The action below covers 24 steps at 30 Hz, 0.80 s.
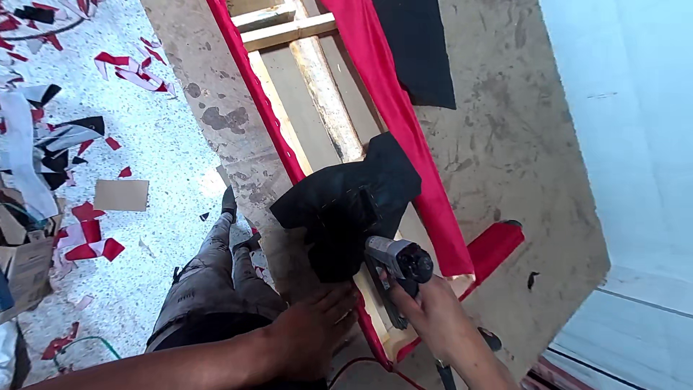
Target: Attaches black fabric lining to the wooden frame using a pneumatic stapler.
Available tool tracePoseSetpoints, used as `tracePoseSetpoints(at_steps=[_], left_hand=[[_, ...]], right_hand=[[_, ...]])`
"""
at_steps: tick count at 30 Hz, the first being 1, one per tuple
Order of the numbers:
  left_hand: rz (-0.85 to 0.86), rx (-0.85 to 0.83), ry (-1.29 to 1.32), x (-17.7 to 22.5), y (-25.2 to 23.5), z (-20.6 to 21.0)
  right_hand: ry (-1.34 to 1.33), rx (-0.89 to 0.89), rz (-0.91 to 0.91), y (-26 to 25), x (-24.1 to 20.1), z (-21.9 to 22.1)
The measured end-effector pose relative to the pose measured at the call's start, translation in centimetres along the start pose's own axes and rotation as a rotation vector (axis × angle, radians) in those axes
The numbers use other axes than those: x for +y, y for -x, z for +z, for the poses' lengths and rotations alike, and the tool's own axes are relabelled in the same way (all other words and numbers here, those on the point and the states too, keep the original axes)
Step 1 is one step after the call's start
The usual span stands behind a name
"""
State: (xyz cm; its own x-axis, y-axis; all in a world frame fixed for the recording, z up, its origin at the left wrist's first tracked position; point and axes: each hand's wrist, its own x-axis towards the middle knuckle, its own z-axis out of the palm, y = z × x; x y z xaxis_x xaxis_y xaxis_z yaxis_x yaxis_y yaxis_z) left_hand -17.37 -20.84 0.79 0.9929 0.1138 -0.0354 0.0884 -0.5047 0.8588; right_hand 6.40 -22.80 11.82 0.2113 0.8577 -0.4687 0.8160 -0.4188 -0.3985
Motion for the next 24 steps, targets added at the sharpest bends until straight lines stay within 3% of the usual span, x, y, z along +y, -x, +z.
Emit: tracePoseSetpoints(at_steps=[2,9,13,16,20,22,24], left_hand=[[-0.011,-0.127,0.092,-0.2,1.4,-0.6],[-0.092,-0.260,0.172,-1.1,3.9,-1.9],[-0.190,-0.307,0.216,-1.5,5.6,-3.7],[-0.255,-0.167,0.233,-3.4,7.7,-4.6],[-0.453,0.127,0.454,-4.3,8.3,-6.3],[-0.458,0.195,0.362,-3.7,7.2,-7.3],[-0.310,0.240,0.100,-2.1,5.7,-8.4]], right_hand=[[0.005,0.006,-0.007,0.3,-0.6,0.0],[-0.030,-0.012,0.036,1.9,-1.5,0.9],[-0.136,0.115,0.316,9.9,-1.2,-0.6],[-0.170,0.292,0.571,16.6,1.2,0.8],[-0.105,0.508,0.842,23.2,9.0,7.8],[-0.093,0.565,0.925,24.1,12.3,11.7],[-0.175,0.609,0.905,24.6,14.1,15.4]])
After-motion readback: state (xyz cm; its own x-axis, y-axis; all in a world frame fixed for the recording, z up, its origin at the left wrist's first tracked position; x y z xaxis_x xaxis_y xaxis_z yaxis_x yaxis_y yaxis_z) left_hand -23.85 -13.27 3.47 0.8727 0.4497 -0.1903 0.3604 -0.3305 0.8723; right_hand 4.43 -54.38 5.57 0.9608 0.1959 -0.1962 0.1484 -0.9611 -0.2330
